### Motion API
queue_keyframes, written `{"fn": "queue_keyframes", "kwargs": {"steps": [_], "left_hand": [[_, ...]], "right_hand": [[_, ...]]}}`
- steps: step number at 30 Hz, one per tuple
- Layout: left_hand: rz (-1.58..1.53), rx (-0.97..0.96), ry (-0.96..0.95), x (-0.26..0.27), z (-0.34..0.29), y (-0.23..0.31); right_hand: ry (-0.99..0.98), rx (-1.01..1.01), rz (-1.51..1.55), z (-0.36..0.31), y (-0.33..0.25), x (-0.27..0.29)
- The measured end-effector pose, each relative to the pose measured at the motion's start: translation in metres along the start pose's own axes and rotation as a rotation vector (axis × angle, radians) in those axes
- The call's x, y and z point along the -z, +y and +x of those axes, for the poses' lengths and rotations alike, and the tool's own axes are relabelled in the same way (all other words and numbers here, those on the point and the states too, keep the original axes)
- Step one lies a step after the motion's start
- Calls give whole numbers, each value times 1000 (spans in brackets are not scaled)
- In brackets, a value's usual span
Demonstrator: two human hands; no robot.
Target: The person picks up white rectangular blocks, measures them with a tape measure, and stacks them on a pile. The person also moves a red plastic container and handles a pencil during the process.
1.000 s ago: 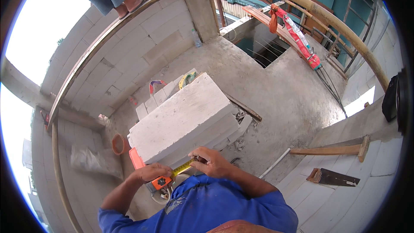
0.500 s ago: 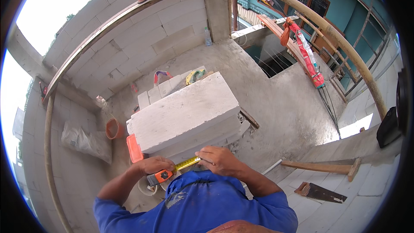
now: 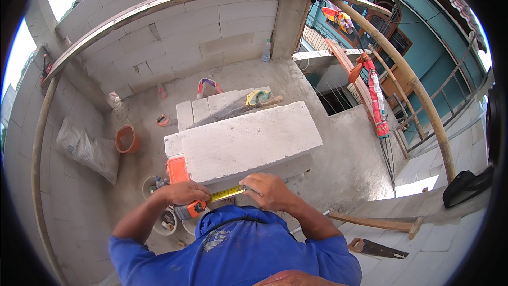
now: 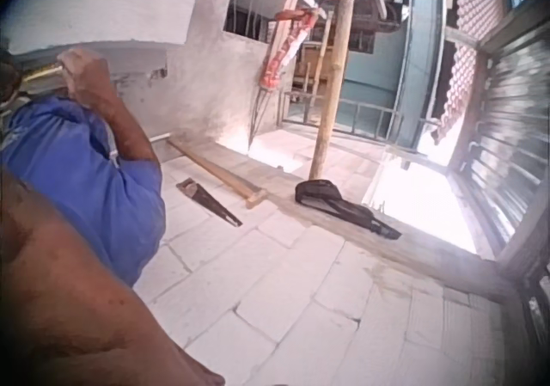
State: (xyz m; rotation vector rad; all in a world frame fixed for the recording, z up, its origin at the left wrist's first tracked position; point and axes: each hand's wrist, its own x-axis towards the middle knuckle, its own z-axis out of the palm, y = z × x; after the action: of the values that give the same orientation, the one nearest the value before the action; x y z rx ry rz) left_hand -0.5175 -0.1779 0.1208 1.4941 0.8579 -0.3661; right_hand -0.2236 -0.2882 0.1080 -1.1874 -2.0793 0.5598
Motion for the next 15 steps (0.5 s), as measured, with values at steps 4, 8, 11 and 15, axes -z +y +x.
{"fn": "queue_keyframes", "kwargs": {"steps": [4, 8, 11, 15], "left_hand": [[-22, -78, 3, 28, -15, -19], [-15, -101, 156, 61, -35, -43], [43, -109, 185, 95, -42, -56], [104, -45, 271, 135, -43, -73]], "right_hand": [[-47, 30, -140, 36, 3, -9], [-61, 18, -206, 72, 18, -5], [-22, -3, -260, 88, 48, 0], [7, -164, -295, 105, 85, 6]]}}
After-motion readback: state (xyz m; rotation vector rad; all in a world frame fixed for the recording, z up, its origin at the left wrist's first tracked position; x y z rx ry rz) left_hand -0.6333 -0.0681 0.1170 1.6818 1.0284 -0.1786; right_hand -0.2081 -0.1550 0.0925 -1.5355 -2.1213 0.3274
